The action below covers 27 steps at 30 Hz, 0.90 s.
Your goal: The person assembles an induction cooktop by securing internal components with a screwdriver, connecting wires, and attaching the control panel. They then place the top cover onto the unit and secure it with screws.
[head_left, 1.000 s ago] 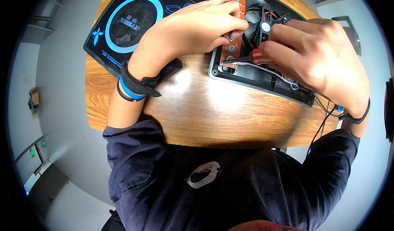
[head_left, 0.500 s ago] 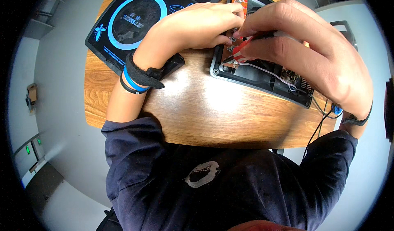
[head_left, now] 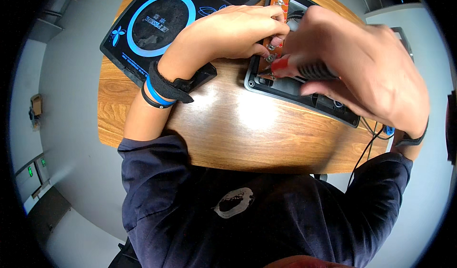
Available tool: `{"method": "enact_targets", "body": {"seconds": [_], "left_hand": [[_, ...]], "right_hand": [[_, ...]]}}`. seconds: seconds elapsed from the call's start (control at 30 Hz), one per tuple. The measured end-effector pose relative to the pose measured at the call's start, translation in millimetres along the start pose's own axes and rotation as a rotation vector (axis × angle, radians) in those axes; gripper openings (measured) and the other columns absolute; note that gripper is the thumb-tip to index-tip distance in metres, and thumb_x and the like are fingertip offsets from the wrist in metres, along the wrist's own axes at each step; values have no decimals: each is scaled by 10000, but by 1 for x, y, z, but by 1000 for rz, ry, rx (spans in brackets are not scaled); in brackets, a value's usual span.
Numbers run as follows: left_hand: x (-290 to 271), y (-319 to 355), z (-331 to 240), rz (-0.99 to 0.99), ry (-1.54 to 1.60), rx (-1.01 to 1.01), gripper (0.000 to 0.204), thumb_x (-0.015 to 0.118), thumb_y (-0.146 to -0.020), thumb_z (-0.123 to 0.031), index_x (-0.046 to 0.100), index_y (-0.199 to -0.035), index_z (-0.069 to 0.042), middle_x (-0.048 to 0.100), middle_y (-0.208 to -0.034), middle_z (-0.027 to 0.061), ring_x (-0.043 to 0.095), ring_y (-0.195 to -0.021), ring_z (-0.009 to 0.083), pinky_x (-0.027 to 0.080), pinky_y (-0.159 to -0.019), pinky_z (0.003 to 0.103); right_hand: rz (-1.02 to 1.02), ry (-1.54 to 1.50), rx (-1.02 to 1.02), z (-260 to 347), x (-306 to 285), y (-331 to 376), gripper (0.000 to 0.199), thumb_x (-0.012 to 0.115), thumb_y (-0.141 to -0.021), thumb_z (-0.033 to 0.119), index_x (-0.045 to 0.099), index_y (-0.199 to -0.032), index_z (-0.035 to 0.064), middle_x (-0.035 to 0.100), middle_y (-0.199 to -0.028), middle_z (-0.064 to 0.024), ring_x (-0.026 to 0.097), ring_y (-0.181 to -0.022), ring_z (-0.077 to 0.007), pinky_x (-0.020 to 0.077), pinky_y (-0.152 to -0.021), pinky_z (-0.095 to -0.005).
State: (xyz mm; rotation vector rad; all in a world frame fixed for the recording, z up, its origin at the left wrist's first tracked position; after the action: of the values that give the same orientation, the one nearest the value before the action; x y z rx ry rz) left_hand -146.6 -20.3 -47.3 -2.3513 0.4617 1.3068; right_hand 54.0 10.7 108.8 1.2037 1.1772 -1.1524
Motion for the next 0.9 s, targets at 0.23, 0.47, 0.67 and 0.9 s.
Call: {"method": "enact_targets", "body": {"seconds": [0.23,0.47,0.67,0.9], "left_hand": [[-2,3,-5,-63,5,24,344,913,-879,-144,693,-1142,-119,678,-1241,78,725,-1196,362,605,-986,495],[0,4,-2,-81,-13,102,302,896,-888,-132,679,-1097,-103,674,-1224,87,729,-1167,362,602,-954,493],[4,2,4,-124,-15,117,293,874,-898,-113,696,-1132,-106,676,-1213,90,734,-1145,359,605,-930,492],[4,3,3,-107,-22,117,319,875,-896,-108,695,-1160,-101,680,-1221,79,738,-1150,351,609,-942,490]], "right_hand": [[-55,-53,-61,-6,0,-2,469,832,-938,407,696,-1197,40,701,-1273,-122,794,-954,-329,657,-742,-417],[-182,-54,-29,-8,5,0,472,820,-945,422,692,-1195,43,727,-1236,-98,814,-954,-288,683,-750,-408],[3,-12,-3,-24,14,18,693,812,-915,594,641,-1290,36,745,-1219,-109,830,-1015,-283,699,-794,-389],[-119,-59,-57,-17,5,10,594,848,-898,442,654,-1262,14,683,-1300,-146,778,-1091,-297,681,-868,-439]]}}
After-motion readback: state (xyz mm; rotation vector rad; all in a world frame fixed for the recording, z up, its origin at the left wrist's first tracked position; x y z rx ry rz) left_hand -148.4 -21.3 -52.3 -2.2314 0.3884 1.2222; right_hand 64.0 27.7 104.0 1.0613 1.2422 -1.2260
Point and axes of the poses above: each hand's wrist, its own y-axis away from the middle knuckle, its own x-axis out of the palm, z = x × y, the point moved 2 cm from there along -y, towards the middle knuckle
